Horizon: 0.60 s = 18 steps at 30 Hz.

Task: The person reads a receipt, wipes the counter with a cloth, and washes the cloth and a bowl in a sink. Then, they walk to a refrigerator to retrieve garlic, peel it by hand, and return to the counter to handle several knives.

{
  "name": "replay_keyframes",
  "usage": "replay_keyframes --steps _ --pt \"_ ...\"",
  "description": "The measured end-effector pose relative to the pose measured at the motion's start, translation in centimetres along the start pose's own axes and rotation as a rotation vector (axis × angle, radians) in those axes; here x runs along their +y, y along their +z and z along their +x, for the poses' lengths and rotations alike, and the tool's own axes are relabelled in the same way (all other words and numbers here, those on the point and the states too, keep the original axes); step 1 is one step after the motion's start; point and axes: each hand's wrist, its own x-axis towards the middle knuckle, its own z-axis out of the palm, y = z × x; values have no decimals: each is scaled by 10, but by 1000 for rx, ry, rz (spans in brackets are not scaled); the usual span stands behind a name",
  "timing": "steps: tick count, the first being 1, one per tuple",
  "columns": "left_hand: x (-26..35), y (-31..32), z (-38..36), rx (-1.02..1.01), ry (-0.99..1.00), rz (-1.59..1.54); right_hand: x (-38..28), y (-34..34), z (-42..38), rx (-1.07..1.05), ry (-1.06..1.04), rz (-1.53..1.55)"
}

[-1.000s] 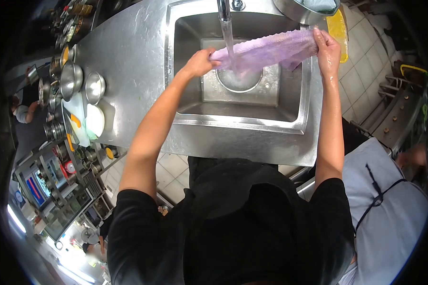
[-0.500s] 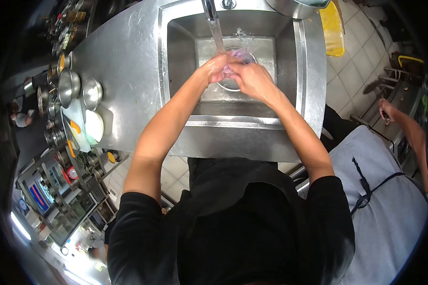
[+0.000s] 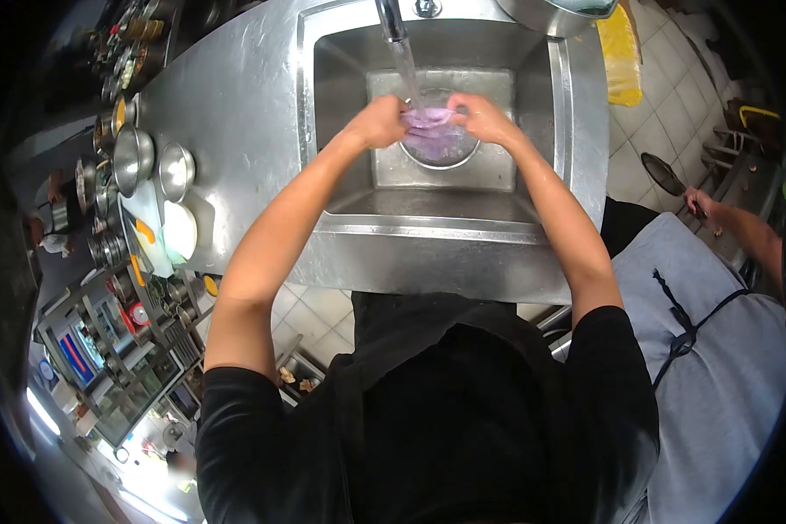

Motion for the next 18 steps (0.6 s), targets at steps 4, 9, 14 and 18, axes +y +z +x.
replay_keyframes --steps 4,9,14,18 --pt "-12 -5 -1 131 -84 95 -13 -11 -8 92 319 465" --pt "-14 33 21 320 229 -178 -55 -8 1 275 222 333" --pt "9 56 36 293 140 -706 -47 -15 4 364 126 273" --pt "-6 80 57 542 92 -701 -50 -22 -22 513 439 533"
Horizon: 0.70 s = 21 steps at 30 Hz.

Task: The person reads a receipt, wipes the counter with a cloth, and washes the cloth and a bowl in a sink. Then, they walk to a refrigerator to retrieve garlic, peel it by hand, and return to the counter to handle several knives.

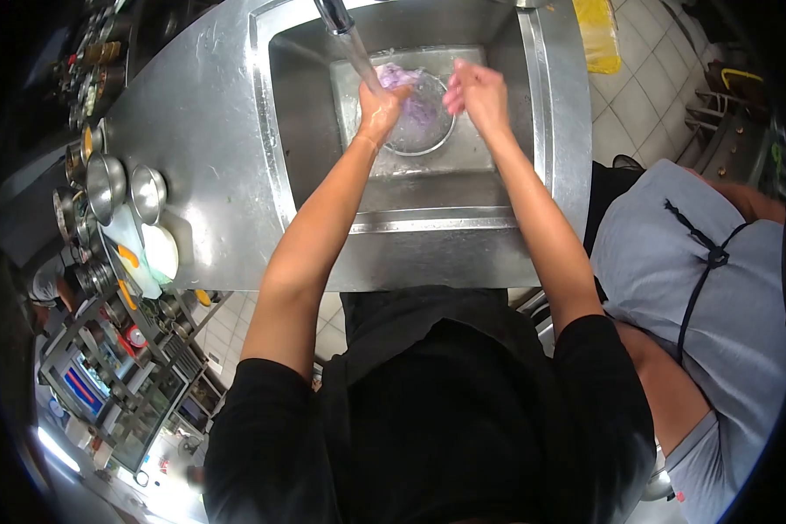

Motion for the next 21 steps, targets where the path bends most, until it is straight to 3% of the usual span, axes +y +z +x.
replay_keyframes --steps 2,3,4,5,6,8,10,12,13,15,16,18,19,21 --pt "-57 2 19 231 -141 -696 34 13 -14 -254 541 232" --pt "-56 1 18 228 -143 -695 45 29 -24 -322 771 468" --pt "-51 0 13 369 -331 -661 56 50 -32 -386 999 710" --pt "-45 0 6 512 -516 -619 75 71 -32 -410 1020 972" --pt "-38 -1 -2 513 -515 -617 96 91 -25 -435 1028 1234" --pt "-23 -12 -25 514 -543 -822 139 132 5 -376 963 1351" --pt "-20 -32 -47 434 -550 -791 181 150 30 -309 899 1475" --pt "-14 -53 -64 265 -554 -757 217 137 52 -656 1103 1755" --pt "-3 -59 -74 269 -547 -748 202 139 53 -668 1100 1761" --pt "30 -62 -87 300 -520 -753 157 126 55 -166 1063 1241" --pt "34 -64 -89 304 -523 -757 155 121 58 -167 1067 1236" --pt "41 -68 -91 263 -404 -598 148 109 63 -175 743 1045" --pt "41 -70 -88 170 -327 -477 134 105 60 -176 747 1040" --pt "32 -60 -69 134 -251 -358 93 97 50 -62 494 917"
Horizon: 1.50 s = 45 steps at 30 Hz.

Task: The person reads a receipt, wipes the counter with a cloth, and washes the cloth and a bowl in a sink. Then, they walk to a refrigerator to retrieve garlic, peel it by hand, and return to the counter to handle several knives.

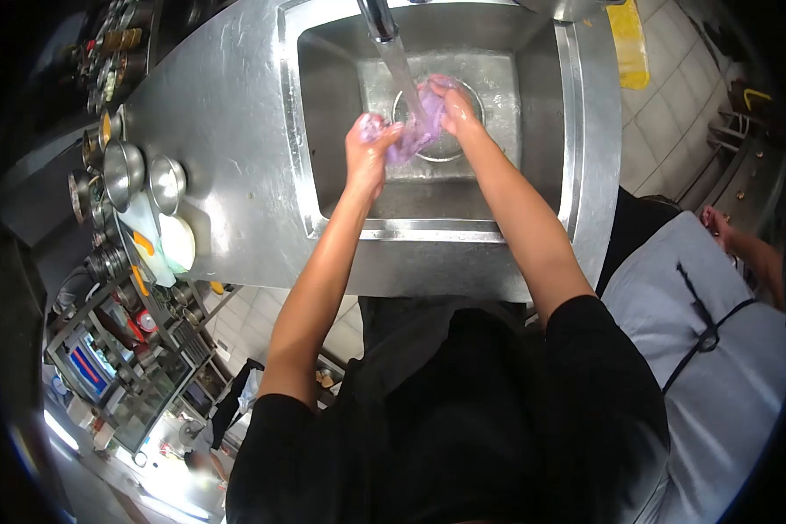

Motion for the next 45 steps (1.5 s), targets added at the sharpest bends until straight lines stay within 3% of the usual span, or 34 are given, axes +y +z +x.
replay_keyframes --steps 2,4,7,8,9,11,13,15,17,18,19,21,22,23,25,26,28,29,31,32,33,34,35,36,37,38,39,40,41,43,45 --pt "-14 17 25 -35 78 115 -7 11 -17 -72 -124 -136" --pt "-26 37 45 -19 323 243 -10 12 -26 -134 -257 -268" --pt "-28 51 52 -145 303 194 -22 17 -46 -245 -307 -217" --pt "-32 46 60 -156 144 432 -33 25 -59 -191 -225 -54" --pt "-46 41 71 -162 140 432 -41 31 -71 -139 -142 111" --pt "-71 31 88 -167 244 584 -45 25 -80 -204 -106 72" --pt "-45 38 71 -220 285 613 -45 14 -72 -279 -66 35" --pt "-38 35 67 -271 331 639 -26 -17 -37 30 28 -531" --pt "-50 25 74 -613 555 1013 39 -77 33 -217 337 -271" --pt "-41 29 67 -647 632 829 71 -106 66 -317 503 -175" --pt "-39 28 64 -647 629 835 79 -106 66 -321 505 -170" --pt "-34 26 64 -687 650 1048 94 -97 56 -726 -646 -1018" --pt "-37 26 62 -602 695 1009 90 -88 51 -730 -649 -1015" --pt "-42 26 60 -599 695 1012 83 -79 48 -578 -285 -525" --pt "-48 35 51 -31 314 678 57 -55 32 -198 423 439" --pt "-59 39 53 -30 312 678 36 -35 12 -197 425 438" --pt "-88 48 62 208 -102 -141 -10 3 -36 263 -88 207" --pt "-91 55 64 205 -106 -145 -17 5 -43 268 -90 203" --pt "-83 71 64 -76 -362 -665 -31 10 -59 25 -698 -319" --pt "-73 82 62 -126 -464 -680 -41 13 -72 25 -697 -321" --pt "-75 81 63 -124 -463 -681 -57 25 -95 -15 -884 -615" --pt "-80 75 66 -361 -325 -618 -67 34 -112 -59 -1065 -911" --pt "-82 70 69 -592 -184 -546 -69 37 -121 -62 -1065 -908" --pt "-63 71 67 -585 -188 -541 -67 41 -128 -199 -1246 -980" --pt "-22 79 61 -589 -413 -362 -65 44 -133 -340 -1426 -1047" --pt "23 89 56 -587 -632 -178 -63 47 -137 -341 -1422 -1041" --pt "44 90 55 -576 -847 11 -62 51 -139 -566 -1556 -1067" --pt "30 78 70 -831 -751 34 -60 53 -138 -796 -1682 -1083" --pt "31 75 73 -826 -758 41 -57 52 -134 -790 -1680 -1073" --pt "44 78 70 -1085 -449 901 -44 45 -121 -1264 -1605 -1188" --pt "35 69 68 -989 -452 1061 -24 39 -99 -1263 -1516 -1129"
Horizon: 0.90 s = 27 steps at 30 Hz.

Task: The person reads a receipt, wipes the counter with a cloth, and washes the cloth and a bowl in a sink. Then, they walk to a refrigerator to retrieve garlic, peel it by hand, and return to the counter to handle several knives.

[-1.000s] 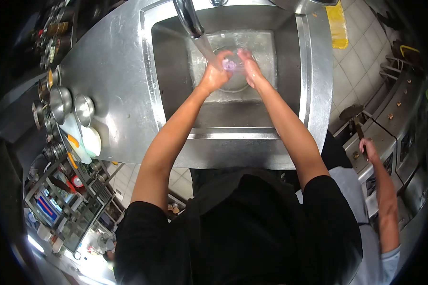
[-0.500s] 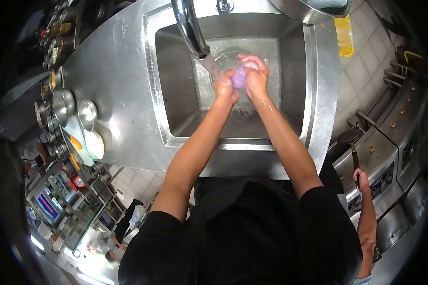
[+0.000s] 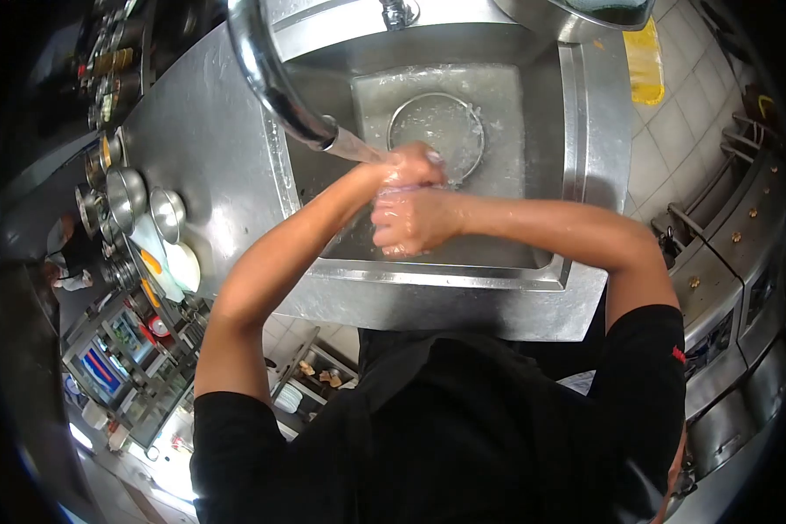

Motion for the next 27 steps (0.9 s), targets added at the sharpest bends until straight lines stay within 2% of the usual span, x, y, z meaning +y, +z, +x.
replay_keyframes --steps 2,3,4,5,6,7,8,9,10,12,13,15,16,18,19,20,21,22,23,24,25,26,27 --pt "-40 1 6 142 -2 -634 28 4 -3 -85 -209 105" --pt "-64 -2 9 217 -1 -949 35 -5 -3 -224 -102 -23" --pt "-88 -5 11 294 2 -1265 42 -8 -2 -222 -103 -28" --pt "-109 -7 14 369 4 -1586 48 -10 -3 -93 36 -156" --pt "-132 -8 18 367 3 -1588 52 -11 -5 35 179 -281" --pt "-152 -9 23 466 134 -1331 54 -6 -12 32 186 -282" --pt "-161 -9 25 556 260 -1067 55 3 -23 31 618 -61" --pt "-139 -2 28 924 97 -852 58 11 -32 31 1040 169" --pt "-129 2 32 926 103 -851 62 14 -43 31 1037 163" --pt "-109 9 35 1165 281 -280 66 13 -66 252 1600 1314" --pt "-62 9 22 1027 -12 -96 65 13 -68 252 1600 1304" --pt "-58 29 43 1086 163 244 64 10 -70 722 1762 1752" --pt "-58 39 54 1087 178 250 68 18 -79 732 1754 1739" --pt "-58 57 72 1182 486 327 80 54 -113 1155 1649 1874" --pt "-54 64 75 1174 492 325 78 55 -117 1322 1654 1662" --pt "-51 71 78 1237 490 -212 74 57 -123 1326 1661 1656" --pt "-46 77 81 1250 463 -755 62 45 -114 1423 1680 1415" --pt "-38 82 86 1254 463 -764 51 32 -102 1498 1685 1173" --pt "-27 86 87 1290 376 -1106 37 16 -83 1491 1694 1174" --pt "-21 88 85 1301 275 -1445 22 0 -57 1453 1626 904" --pt "-18 87 82 1306 274 -1442 11 -15 -35 1402 1536 647" --pt "-15 85 78 1099 296 -1680 1 -23 -22 1404 1530 650" --pt "-11 85 74 869 307 -1902 -11 -29 -12 1198 1343 321"
